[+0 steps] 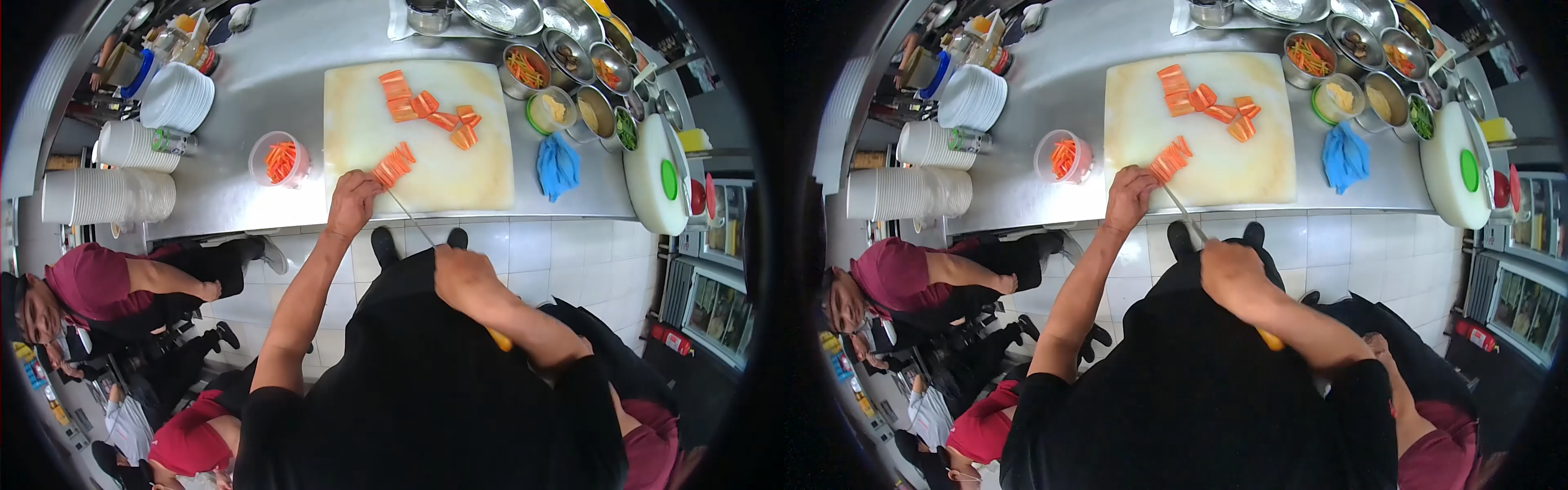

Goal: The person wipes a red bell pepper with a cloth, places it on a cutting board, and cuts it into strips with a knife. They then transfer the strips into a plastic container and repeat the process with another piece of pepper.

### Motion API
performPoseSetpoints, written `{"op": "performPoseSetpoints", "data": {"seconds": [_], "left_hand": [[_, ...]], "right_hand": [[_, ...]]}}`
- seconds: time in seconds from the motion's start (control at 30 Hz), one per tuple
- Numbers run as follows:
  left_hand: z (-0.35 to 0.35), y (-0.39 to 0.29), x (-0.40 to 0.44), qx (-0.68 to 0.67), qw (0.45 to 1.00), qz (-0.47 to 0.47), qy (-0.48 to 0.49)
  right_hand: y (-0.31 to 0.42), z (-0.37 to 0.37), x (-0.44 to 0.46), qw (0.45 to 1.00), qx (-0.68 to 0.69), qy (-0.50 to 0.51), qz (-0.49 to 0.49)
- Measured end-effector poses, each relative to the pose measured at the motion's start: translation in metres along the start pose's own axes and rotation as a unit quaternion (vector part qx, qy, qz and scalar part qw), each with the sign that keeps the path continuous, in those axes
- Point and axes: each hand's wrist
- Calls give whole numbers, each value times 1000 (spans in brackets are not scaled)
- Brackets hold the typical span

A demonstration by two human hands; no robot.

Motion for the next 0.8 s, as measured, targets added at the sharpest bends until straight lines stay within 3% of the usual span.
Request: {"op": "performPoseSetpoints", "data": {"seconds": [0.17,0.23,0.37,0.6,0.8], "left_hand": [[2,1,0,-3,1000,0,19],[-1,3,-2,13,1000,-6,-8],[2,-4,-1,13,1000,7,-5],[2,3,-7,-8,1000,6,-11],[0,1,-4,7,1000,-8,-13]], "right_hand": [[0,23,-15,999,-14,32,-13],[0,11,9,998,-13,-49,41],[8,1,41,997,-16,-45,53],[0,18,-18,997,-24,77,-21],[8,8,32,998,-11,-46,46]]}}
Point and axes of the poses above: each hand's wrist, its own x-axis towards the middle knuckle, its own z-axis out of the back of the hand, y = z × x, and after that the axes turned 13 degrees about -x, right-handed
